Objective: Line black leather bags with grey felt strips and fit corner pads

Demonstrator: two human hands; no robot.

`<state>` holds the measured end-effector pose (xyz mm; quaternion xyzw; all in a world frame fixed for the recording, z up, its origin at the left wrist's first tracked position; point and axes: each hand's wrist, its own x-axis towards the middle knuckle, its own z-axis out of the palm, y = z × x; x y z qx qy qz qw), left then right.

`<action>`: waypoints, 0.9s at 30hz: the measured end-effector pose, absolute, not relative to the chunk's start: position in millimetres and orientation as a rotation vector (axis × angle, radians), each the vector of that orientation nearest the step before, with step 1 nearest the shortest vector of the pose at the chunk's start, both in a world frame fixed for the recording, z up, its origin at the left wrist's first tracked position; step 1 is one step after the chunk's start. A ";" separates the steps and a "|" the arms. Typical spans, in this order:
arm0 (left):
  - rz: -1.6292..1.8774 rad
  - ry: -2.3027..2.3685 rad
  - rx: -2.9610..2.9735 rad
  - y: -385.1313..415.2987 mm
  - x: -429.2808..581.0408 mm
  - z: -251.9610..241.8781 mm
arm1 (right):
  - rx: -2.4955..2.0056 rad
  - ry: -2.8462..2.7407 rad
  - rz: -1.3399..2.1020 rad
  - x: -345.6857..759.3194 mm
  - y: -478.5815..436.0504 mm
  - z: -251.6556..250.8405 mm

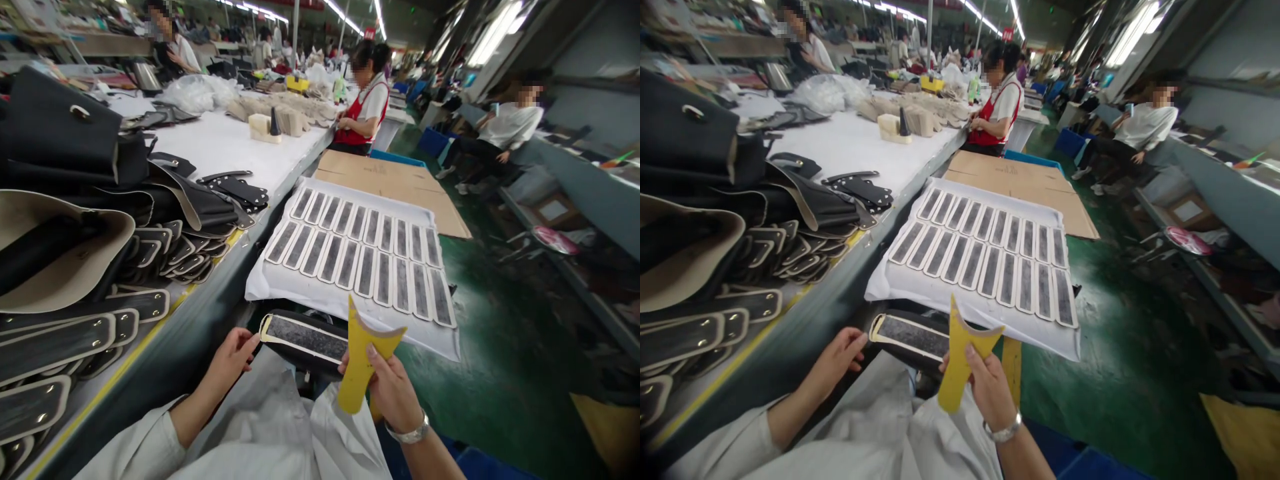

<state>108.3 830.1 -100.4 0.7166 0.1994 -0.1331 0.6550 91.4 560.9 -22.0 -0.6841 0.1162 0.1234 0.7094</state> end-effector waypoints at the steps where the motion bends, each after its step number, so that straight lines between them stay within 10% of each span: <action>1: -0.339 0.499 1.562 828.0 114.1 -105.4 | -1.650 0.215 0.270 96.2 557.7 -21.9; 9: -0.578 0.399 1.514 822.4 144.5 -106.0 | -2.669 -0.275 0.273 121.2 593.6 -25.7; 27: -0.792 0.394 1.513 850.5 154.8 -92.3 | -2.650 -0.835 0.878 188.4 616.4 9.5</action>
